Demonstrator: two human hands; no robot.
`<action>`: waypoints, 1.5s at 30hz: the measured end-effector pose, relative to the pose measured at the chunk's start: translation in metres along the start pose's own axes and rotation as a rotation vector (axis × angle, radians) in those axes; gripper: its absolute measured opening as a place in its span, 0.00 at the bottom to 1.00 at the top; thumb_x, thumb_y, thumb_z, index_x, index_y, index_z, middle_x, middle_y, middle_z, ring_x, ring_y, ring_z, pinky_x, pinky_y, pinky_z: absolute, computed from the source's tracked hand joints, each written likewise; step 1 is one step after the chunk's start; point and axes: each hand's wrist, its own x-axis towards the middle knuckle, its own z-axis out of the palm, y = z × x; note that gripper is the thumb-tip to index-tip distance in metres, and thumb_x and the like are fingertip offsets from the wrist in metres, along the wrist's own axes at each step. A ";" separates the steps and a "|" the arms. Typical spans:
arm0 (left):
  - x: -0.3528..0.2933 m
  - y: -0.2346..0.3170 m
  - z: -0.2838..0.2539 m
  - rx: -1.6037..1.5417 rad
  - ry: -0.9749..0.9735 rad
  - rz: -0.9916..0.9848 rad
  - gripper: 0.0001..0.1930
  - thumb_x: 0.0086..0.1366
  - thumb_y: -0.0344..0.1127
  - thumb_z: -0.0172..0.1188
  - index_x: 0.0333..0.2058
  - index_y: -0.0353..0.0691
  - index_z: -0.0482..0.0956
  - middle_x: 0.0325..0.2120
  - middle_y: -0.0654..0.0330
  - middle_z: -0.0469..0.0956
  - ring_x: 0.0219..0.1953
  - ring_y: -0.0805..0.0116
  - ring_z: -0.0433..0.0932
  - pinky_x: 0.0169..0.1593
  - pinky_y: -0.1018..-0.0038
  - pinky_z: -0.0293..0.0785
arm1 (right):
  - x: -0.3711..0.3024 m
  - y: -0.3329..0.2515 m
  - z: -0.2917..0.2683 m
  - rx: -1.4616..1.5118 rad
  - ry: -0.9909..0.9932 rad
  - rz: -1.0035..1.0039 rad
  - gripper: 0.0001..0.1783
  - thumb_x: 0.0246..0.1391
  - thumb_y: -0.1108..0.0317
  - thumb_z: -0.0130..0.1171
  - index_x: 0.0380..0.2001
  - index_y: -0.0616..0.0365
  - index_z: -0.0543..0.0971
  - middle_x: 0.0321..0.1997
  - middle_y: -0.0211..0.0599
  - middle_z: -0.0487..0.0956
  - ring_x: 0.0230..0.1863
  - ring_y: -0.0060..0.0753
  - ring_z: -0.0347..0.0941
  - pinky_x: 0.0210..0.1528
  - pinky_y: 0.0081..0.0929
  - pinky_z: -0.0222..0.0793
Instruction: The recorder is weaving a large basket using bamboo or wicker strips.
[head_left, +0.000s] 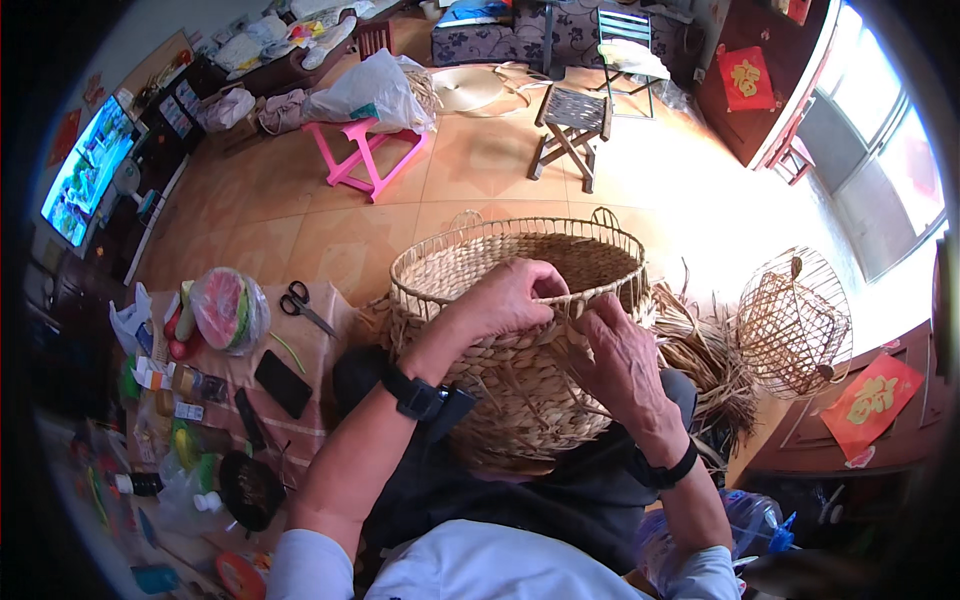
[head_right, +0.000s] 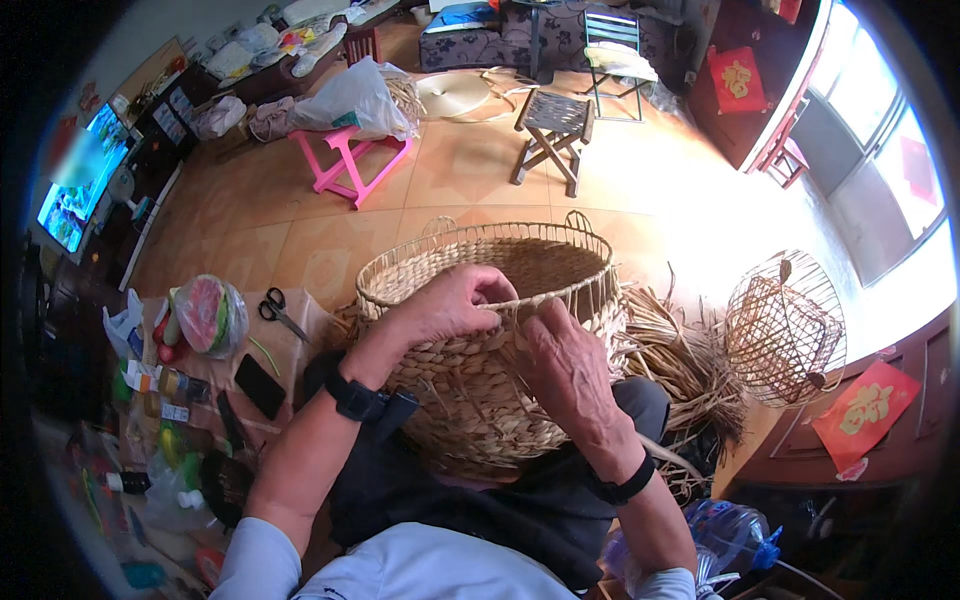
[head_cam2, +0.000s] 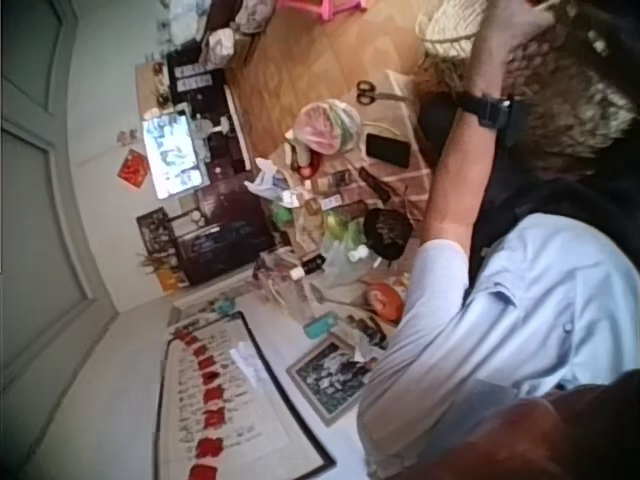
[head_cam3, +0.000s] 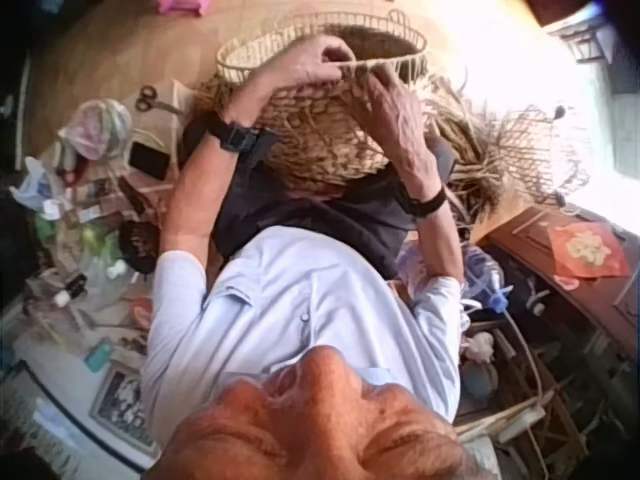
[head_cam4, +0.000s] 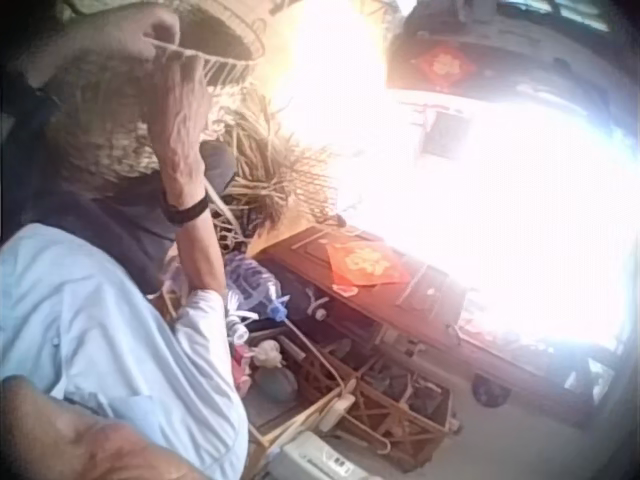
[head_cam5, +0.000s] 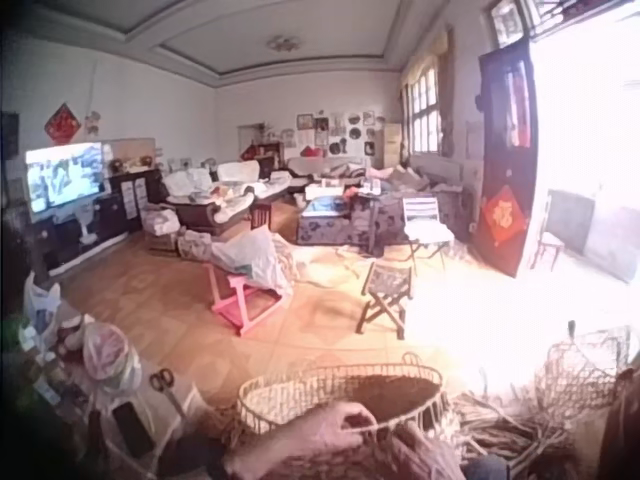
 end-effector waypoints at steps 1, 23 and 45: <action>-0.002 -0.001 -0.004 -0.208 -0.058 -0.060 0.15 0.56 0.21 0.61 0.44 0.33 0.81 0.36 0.62 0.82 0.38 0.76 0.79 0.43 0.77 0.78 | 0.000 -0.001 0.002 0.040 0.008 0.001 0.14 0.50 0.67 0.68 0.36 0.56 0.74 0.37 0.42 0.74 0.35 0.55 0.78 0.34 0.45 0.74; 0.006 -0.005 -0.013 -0.280 -0.045 -0.091 0.11 0.67 0.32 0.60 0.45 0.34 0.82 0.37 0.63 0.82 0.40 0.76 0.77 0.49 0.77 0.74 | -0.013 0.011 -0.032 0.158 -0.070 0.038 0.14 0.51 0.74 0.67 0.40 0.56 0.75 0.24 0.38 0.76 0.30 0.48 0.76 0.31 0.41 0.70; 0.006 -0.020 -0.035 -0.369 -0.188 -0.202 0.12 0.72 0.34 0.59 0.49 0.33 0.80 0.40 0.65 0.81 0.41 0.78 0.78 0.50 0.77 0.73 | -0.081 0.057 -0.031 -0.112 -0.119 0.235 0.13 0.53 0.65 0.68 0.31 0.55 0.73 0.24 0.42 0.80 0.25 0.50 0.78 0.27 0.41 0.70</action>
